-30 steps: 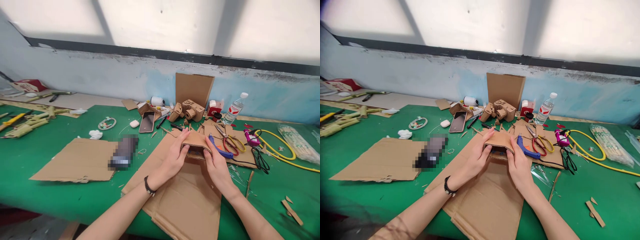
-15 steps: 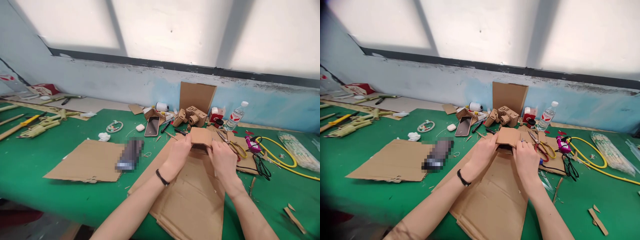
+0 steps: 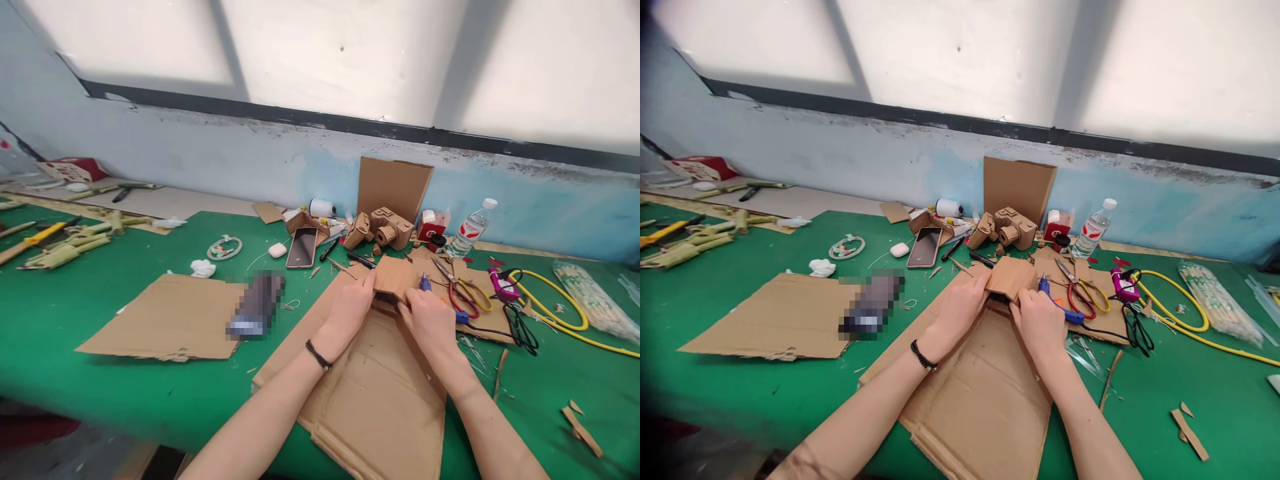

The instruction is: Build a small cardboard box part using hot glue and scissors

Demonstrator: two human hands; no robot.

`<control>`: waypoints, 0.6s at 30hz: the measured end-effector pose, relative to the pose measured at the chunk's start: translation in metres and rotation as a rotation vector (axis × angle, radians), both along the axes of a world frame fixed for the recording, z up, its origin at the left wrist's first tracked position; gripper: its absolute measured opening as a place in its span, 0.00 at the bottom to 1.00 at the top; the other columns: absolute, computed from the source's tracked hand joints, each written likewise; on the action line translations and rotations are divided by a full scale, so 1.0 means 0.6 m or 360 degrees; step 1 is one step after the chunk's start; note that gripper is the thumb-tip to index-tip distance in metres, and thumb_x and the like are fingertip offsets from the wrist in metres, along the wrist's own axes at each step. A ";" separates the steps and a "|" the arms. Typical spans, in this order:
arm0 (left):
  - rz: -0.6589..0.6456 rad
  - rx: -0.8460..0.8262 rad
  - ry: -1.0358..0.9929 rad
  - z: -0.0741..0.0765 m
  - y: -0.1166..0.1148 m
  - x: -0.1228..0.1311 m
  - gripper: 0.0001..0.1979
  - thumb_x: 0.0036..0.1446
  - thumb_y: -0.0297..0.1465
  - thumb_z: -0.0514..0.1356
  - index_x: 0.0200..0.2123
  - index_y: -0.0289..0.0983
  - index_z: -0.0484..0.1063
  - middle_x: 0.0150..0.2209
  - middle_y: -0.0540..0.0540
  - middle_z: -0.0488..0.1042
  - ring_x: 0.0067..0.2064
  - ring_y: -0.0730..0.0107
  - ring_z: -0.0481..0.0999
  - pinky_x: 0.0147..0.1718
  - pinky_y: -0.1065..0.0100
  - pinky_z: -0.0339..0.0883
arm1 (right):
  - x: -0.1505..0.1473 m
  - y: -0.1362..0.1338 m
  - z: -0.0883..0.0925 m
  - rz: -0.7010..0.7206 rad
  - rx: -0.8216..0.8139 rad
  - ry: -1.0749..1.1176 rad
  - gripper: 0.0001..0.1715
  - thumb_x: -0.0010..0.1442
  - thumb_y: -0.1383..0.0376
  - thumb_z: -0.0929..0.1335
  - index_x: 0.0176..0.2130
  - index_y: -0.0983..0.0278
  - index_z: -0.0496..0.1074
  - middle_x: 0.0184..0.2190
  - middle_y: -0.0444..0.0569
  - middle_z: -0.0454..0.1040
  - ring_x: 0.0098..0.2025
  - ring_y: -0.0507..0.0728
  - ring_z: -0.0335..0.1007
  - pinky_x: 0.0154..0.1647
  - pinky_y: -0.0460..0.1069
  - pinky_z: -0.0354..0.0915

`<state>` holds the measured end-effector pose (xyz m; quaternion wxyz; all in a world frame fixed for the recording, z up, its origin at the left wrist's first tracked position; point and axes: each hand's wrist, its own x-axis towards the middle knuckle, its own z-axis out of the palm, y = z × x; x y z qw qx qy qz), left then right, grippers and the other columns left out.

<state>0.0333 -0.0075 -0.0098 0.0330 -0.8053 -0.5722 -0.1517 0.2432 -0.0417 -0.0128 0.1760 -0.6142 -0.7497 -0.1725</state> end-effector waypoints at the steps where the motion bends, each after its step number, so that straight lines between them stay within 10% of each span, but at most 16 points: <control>1: 0.0000 -0.0024 0.0002 0.000 -0.002 -0.001 0.27 0.75 0.21 0.57 0.74 0.30 0.69 0.48 0.32 0.89 0.44 0.51 0.92 0.38 0.63 0.80 | 0.004 -0.003 0.000 -0.0031 -0.0002 -0.0025 0.19 0.81 0.56 0.70 0.36 0.60 0.76 0.34 0.51 0.83 0.40 0.60 0.77 0.33 0.53 0.50; 8: -0.0233 0.0184 -0.0229 -0.017 -0.001 -0.009 0.26 0.76 0.22 0.55 0.73 0.35 0.71 0.76 0.28 0.74 0.62 0.50 0.88 0.55 0.56 0.86 | 0.004 -0.006 0.002 0.0125 0.0229 -0.0123 0.25 0.81 0.52 0.71 0.66 0.66 0.77 0.60 0.64 0.86 0.57 0.69 0.81 0.46 0.57 0.72; 12: -0.0537 0.0359 -0.0276 -0.034 0.007 -0.014 0.29 0.73 0.17 0.55 0.74 0.35 0.72 0.75 0.34 0.77 0.77 0.50 0.75 0.74 0.51 0.76 | 0.007 0.008 -0.018 0.0355 0.0323 -0.0051 0.22 0.81 0.65 0.69 0.68 0.66 0.78 0.64 0.59 0.86 0.65 0.67 0.81 0.58 0.58 0.77; 18: -0.0673 0.0374 -0.0304 -0.043 0.007 -0.025 0.29 0.77 0.20 0.54 0.76 0.36 0.70 0.74 0.37 0.78 0.80 0.48 0.71 0.74 0.49 0.76 | 0.024 0.023 -0.037 0.0468 0.0279 -0.0099 0.23 0.81 0.69 0.66 0.69 0.66 0.80 0.66 0.58 0.85 0.66 0.64 0.84 0.61 0.55 0.81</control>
